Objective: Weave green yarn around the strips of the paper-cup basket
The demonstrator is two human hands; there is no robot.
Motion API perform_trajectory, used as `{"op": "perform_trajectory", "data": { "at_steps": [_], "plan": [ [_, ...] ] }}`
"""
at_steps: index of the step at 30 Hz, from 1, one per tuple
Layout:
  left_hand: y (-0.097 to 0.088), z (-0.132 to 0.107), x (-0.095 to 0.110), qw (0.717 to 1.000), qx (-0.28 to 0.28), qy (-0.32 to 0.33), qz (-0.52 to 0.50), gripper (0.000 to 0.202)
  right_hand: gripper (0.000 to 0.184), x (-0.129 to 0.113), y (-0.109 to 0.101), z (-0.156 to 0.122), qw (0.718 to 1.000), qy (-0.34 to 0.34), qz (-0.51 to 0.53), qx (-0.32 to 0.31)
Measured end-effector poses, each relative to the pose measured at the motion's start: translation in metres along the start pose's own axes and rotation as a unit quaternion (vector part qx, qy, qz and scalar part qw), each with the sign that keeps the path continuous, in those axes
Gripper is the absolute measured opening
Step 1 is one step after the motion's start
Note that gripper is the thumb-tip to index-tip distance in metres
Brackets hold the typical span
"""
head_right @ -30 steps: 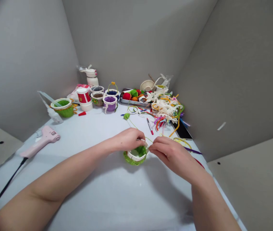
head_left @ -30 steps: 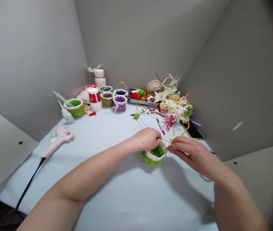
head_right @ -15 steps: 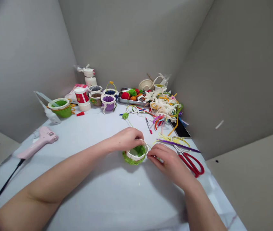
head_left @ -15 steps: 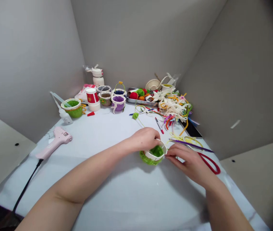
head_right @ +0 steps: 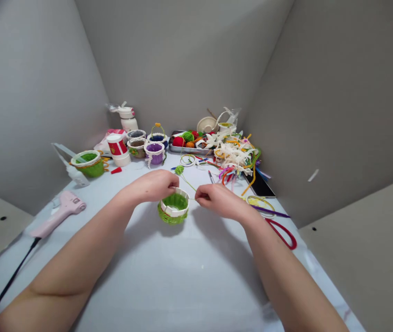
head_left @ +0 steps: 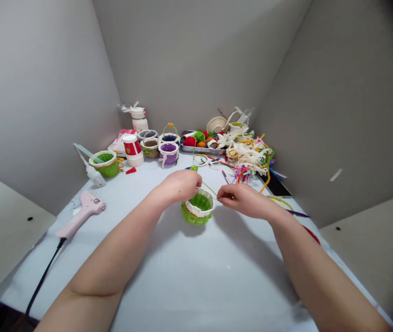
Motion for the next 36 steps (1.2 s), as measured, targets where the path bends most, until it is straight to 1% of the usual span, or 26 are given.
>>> {"op": "perform_trajectory", "data": {
  "at_steps": [3, 5, 7, 9, 12, 15, 17, 18, 20, 23, 25, 27, 29, 31, 36],
  "plan": [
    [0.003, -0.001, -0.013, 0.999, -0.032, -0.032, 0.022, 0.023, 0.015, -0.007, 0.0, 0.021, 0.999, -0.018, -0.004, -0.047],
    [0.007, -0.001, -0.018, 0.997, -0.058, -0.039, 0.037, 0.025, 0.015, -0.009, 0.005, 0.031, 0.996, -0.03, 0.007, -0.078],
    [0.011, -0.001, -0.019, 0.995, -0.078, -0.034, 0.047, 0.029, 0.016, -0.01, 0.013, 0.036, 0.993, -0.047, 0.025, -0.103],
    [0.014, 0.0, -0.018, 0.995, -0.086, -0.011, 0.043, 0.036, 0.017, -0.008, 0.021, 0.038, 0.991, -0.062, 0.049, -0.111],
    [0.015, 0.004, -0.008, 0.994, -0.081, 0.068, -0.005, 0.041, 0.018, 0.001, 0.027, 0.038, 0.986, -0.065, 0.108, -0.106],
    [0.017, 0.009, 0.005, 0.981, -0.073, 0.16, -0.082, 0.032, 0.018, 0.009, 0.027, 0.038, 0.981, -0.054, 0.166, -0.087],
    [0.019, 0.014, 0.008, 0.972, -0.072, 0.191, -0.112, 0.023, 0.016, 0.012, 0.024, 0.039, 0.975, -0.049, 0.205, -0.067],
    [0.02, 0.017, 0.007, 0.973, -0.066, 0.191, -0.114, 0.02, 0.015, 0.012, 0.022, 0.039, 0.97, -0.05, 0.231, -0.055],
    [0.02, 0.022, 0.0, 0.979, -0.04, 0.17, -0.105, 0.016, 0.012, 0.012, 0.02, 0.04, 0.956, -0.06, 0.286, -0.038],
    [0.017, 0.027, -0.01, 0.987, -0.005, 0.135, -0.091, 0.015, 0.011, 0.013, 0.022, 0.041, 0.936, -0.06, 0.345, -0.036],
    [0.017, 0.028, -0.011, 0.989, 0.001, 0.125, -0.084, 0.015, 0.013, 0.018, 0.023, 0.041, 0.938, -0.042, 0.343, -0.036],
    [0.017, 0.027, -0.008, 0.989, 0.003, 0.124, -0.076, 0.015, 0.017, 0.02, 0.02, 0.04, 0.949, -0.034, 0.313, -0.03],
    [0.016, 0.026, -0.005, 0.99, 0.01, 0.121, -0.074, 0.015, 0.019, 0.019, 0.016, 0.037, 0.959, -0.04, 0.279, -0.025],
    [0.016, 0.025, -0.003, 0.99, 0.012, 0.116, -0.084, 0.017, 0.02, 0.019, 0.014, 0.035, 0.966, -0.043, 0.254, -0.03],
    [0.018, 0.026, 0.003, 0.984, 0.0, 0.123, -0.128, 0.02, 0.021, 0.019, 0.014, 0.03, 0.978, -0.025, 0.202, -0.051]
  ]
}}
Point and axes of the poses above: each hand's wrist, its own z-axis towards the middle knuckle, its own y-axis out of the palm, x = y × z, the point moved 10 cm from there along z, towards the middle knuckle, and after that the axes turned 10 degrees about -x, right-handed, at the moved point
